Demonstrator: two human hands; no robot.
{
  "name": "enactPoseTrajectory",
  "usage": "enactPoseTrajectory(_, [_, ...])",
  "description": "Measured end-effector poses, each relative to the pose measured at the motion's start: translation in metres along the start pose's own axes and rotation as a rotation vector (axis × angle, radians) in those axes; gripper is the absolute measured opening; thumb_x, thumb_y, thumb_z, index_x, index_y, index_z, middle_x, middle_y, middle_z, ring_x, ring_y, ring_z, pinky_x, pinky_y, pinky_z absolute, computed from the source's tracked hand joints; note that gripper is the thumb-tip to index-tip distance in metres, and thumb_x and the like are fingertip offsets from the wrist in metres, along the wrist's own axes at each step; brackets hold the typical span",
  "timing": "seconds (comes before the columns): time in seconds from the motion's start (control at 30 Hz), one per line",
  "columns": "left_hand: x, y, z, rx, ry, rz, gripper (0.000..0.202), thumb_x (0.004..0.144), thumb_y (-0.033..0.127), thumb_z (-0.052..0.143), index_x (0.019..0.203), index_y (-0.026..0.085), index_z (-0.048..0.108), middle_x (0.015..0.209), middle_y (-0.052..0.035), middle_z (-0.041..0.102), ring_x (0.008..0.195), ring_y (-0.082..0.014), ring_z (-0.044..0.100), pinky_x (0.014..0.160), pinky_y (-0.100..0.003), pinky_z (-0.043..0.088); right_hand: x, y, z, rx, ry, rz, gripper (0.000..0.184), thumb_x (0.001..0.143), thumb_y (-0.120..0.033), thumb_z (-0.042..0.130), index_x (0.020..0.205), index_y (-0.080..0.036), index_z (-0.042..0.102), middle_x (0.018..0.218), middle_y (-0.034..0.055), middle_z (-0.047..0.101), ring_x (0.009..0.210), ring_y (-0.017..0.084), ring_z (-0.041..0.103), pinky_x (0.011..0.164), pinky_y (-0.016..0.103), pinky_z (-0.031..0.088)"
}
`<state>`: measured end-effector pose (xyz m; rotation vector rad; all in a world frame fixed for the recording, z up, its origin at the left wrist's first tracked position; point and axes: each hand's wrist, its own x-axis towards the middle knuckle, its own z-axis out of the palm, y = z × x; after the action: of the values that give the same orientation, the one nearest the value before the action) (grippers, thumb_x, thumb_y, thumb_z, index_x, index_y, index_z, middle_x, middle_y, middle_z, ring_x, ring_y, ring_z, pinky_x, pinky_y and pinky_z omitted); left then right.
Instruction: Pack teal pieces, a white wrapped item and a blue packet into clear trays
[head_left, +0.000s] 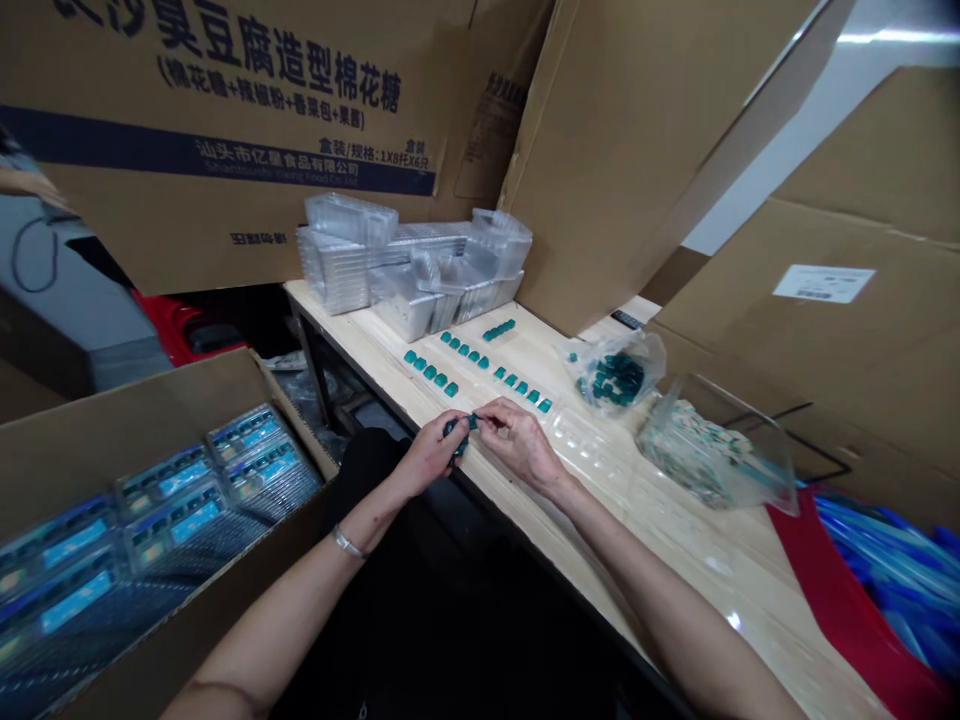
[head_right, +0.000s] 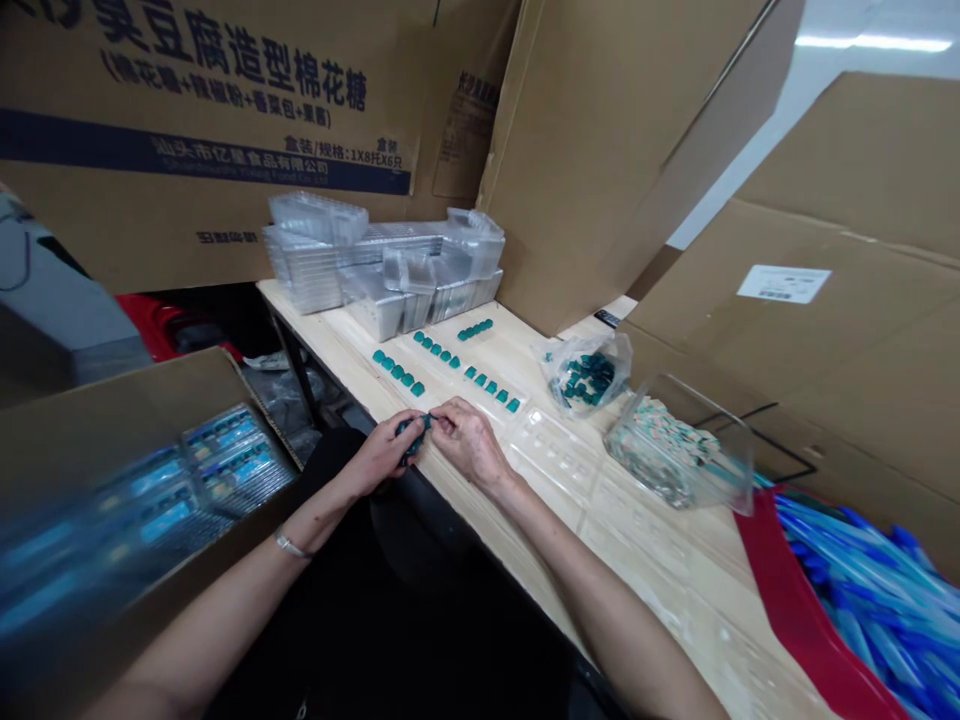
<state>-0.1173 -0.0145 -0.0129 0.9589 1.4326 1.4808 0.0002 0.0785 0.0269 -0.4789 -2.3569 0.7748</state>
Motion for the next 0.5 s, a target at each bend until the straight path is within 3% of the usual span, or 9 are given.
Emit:
enactPoseTrajectory(0.2, [-0.002,-0.003,-0.001,-0.134,-0.078,-0.079,0.034,0.079,0.052,0.050,0.092,0.021,0.054,0.063,0.0044,0.042,0.042,-0.0049,0.042,0.031,-0.011,0.021,-0.004,0.006,-0.011,0.317,-0.207,0.279,0.029,0.079,-0.032,0.059,0.104,-0.020,0.065,0.092,0.0041,0.066,0.077,0.014,0.061,0.072,0.028,0.049])
enactPoseTrajectory(0.27, [-0.003,-0.002,-0.001,-0.225,-0.136,-0.102,0.034,0.078,0.053,0.051,0.089,0.020,0.052,0.064,0.0041,0.042,0.043,-0.0042,0.040,0.031,-0.011,0.017,-0.006,0.009,-0.013,0.383,-0.182,0.310,0.028,0.076,-0.034,0.063,0.099,-0.020,0.068,0.093,0.0039,0.068,0.084,0.016,0.062,0.078,0.029,0.049])
enactPoseTrajectory(0.4, [-0.006,-0.003,-0.004,-0.289,-0.151,-0.155,0.039,0.076,0.054,0.053,0.091,0.019,0.054,0.067,0.0029,0.043,0.044,-0.0035,0.039,0.032,-0.010,0.014,0.001,0.023,-0.014,0.307,-0.048,0.280,0.026,0.074,-0.036,0.066,0.095,-0.021,0.069,0.093,0.0047,0.069,0.085,0.018,0.064,0.079,0.032,0.050])
enactPoseTrajectory(0.5, [-0.009,-0.005,-0.010,-0.329,-0.136,-0.190,0.041,0.075,0.054,0.055,0.095,0.018,0.055,0.068,0.0023,0.044,0.045,-0.0035,0.040,0.032,-0.010,0.013,0.017,0.041,-0.014,0.099,0.013,0.076,0.020,0.079,-0.034,0.062,0.091,-0.021,0.070,0.091,0.0066,0.069,0.086,0.019,0.064,0.081,0.034,0.050])
